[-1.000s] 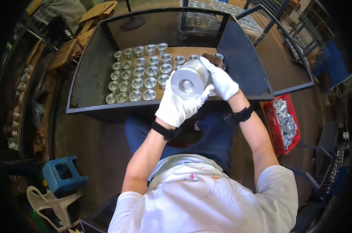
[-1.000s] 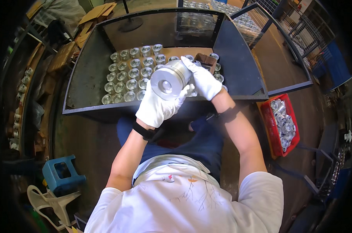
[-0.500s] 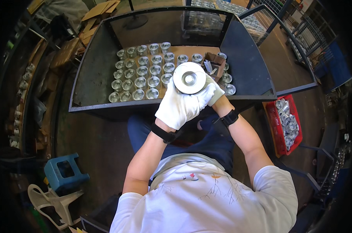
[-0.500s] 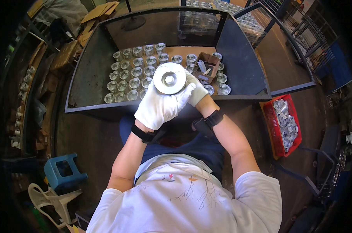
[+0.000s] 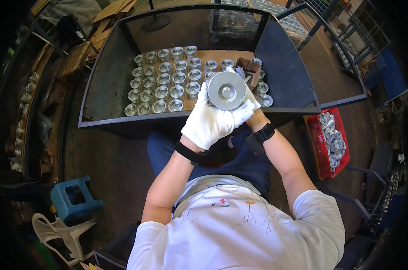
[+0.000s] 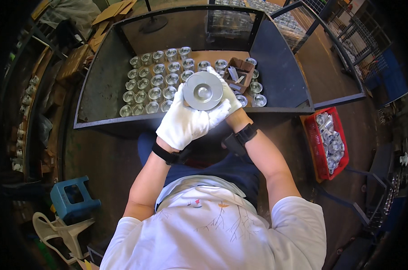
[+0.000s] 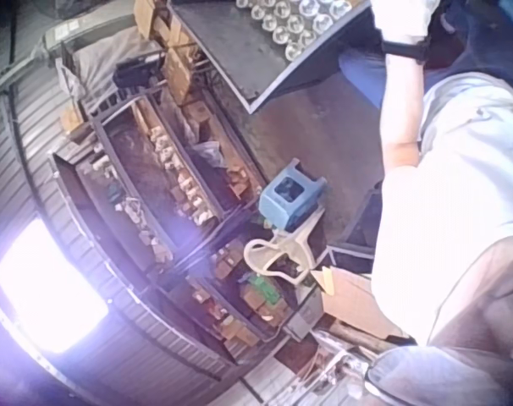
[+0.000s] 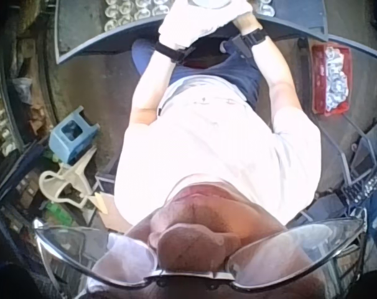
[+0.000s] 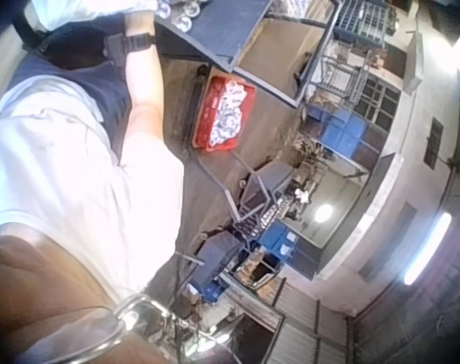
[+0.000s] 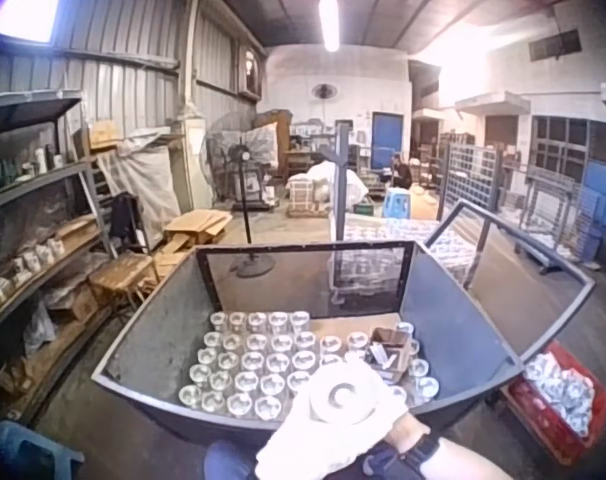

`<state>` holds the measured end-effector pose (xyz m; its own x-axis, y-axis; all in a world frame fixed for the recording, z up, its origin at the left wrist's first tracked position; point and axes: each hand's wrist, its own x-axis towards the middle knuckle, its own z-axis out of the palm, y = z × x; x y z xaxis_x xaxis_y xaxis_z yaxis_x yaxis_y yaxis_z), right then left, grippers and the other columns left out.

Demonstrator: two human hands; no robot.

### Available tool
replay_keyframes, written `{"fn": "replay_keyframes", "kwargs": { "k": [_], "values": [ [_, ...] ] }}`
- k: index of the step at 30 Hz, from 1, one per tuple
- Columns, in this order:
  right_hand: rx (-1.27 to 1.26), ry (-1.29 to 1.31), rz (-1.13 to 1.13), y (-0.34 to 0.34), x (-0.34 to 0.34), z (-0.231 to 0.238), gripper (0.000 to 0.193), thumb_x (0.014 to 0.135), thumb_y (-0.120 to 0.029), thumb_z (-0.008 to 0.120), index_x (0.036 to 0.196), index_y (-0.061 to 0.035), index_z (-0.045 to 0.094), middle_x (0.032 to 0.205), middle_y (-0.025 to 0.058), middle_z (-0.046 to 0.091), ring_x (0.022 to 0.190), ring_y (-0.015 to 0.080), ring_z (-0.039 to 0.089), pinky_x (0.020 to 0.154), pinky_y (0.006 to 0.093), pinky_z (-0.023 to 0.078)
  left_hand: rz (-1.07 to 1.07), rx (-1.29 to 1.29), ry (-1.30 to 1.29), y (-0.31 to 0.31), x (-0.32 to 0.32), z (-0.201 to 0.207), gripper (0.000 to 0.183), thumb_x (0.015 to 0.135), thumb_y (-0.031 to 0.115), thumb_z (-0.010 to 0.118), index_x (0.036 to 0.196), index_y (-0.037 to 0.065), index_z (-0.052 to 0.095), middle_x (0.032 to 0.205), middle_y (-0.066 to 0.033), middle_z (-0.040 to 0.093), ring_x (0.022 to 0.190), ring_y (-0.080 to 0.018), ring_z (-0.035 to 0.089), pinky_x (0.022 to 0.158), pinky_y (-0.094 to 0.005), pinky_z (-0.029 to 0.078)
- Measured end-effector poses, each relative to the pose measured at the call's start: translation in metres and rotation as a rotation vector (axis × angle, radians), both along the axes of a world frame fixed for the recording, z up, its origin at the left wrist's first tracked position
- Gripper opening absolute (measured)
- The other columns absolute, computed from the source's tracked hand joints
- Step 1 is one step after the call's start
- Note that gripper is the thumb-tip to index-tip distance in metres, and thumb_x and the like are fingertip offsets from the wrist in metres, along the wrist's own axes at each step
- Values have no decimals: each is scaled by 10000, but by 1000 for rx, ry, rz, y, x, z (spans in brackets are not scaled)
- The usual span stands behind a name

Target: Inspecting and preparing metal pistons in a workshop setting.

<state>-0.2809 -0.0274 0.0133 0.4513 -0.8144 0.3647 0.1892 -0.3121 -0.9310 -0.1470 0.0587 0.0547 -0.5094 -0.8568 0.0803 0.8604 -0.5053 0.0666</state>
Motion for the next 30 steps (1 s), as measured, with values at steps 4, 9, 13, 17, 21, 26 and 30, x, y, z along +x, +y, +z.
{"fn": "replay_keyframes", "kwargs": {
  "k": [4, 9, 13, 17, 21, 26, 30],
  "values": [
    [926, -601, 327, -21, 2, 21, 275, 1024, -278, 551, 1172, -57, 621, 1112, 67, 688, 1014, 173, 660, 956, 333, 520, 100, -238, -331, -10, 7, -28, 492, 1004, 470, 465, 1356, 127, 482, 1418, -45, 513, 1299, -246, 471, 1148, -409, 310],
    [551, -326, 126, -24, -8, 33, 286, 1021, -231, 562, 1207, -22, 622, 1095, 95, 687, 989, 190, 668, 891, 332, 553, 88, 276, 70, -13, 4, -21, 604, 1008, 504, 430, 1412, 57, 390, 1400, -210, 463, 1243, -397, 510, 1001, -606, 465],
    [430, -166, 171, -25, -14, 28, 458, 1009, -341, 576, 1282, 27, 595, 1186, 76, 657, 1082, 149, 619, 985, 317, 472, 205, 179, -31, -16, 6, -25, 579, 987, 449, 516, 1411, 72, 403, 1396, -186, 480, 1240, -356, 524, 994, -584, 471],
    [395, -97, 106, -24, -10, 23, 505, 1004, -367, 579, 1320, 28, 578, 1230, 66, 634, 1135, 138, 579, 1010, 301, 434, 506, 33, -479, -15, 3, -40, 532, 954, 347, 620, 1376, 81, 433, 1367, -163, 505, 1195, -321, 563, 958, -534, 510],
    [325, 20, 130, -23, -8, 26, 543, 1005, -399, 572, 1333, 33, 568, 1251, 49, 616, 1156, 121, 550, 1011, 288, 423, 673, 46, -730, -7, -3, -31, 479, 938, 346, 623, 1322, 94, 487, 1266, -127, 588, 1136, -286, 608, 886, -480, 549],
    [-175, 353, 21, -32, -12, 44, 411, 980, -393, 600, 1096, -9, 691, 965, 87, 697, 901, 207, 642, 810, 339, 489, 328, 42, -405, -16, 31, -32, 546, 912, 435, 614, 1322, 94, 498, 1247, -127, 607, 1106, -288, 624, 798, -472, 577],
    [-724, 526, -36, -38, -16, 45, 362, 920, -354, 674, 745, -37, 682, 663, 126, 614, 630, 319, 588, 604, 419, 451, 207, 29, -246, -19, 43, -32, 636, 933, 527, 520, 1392, 89, 472, 1295, -164, 582, 1071, -377, 624, 821, -471, 570]
  ]
}}
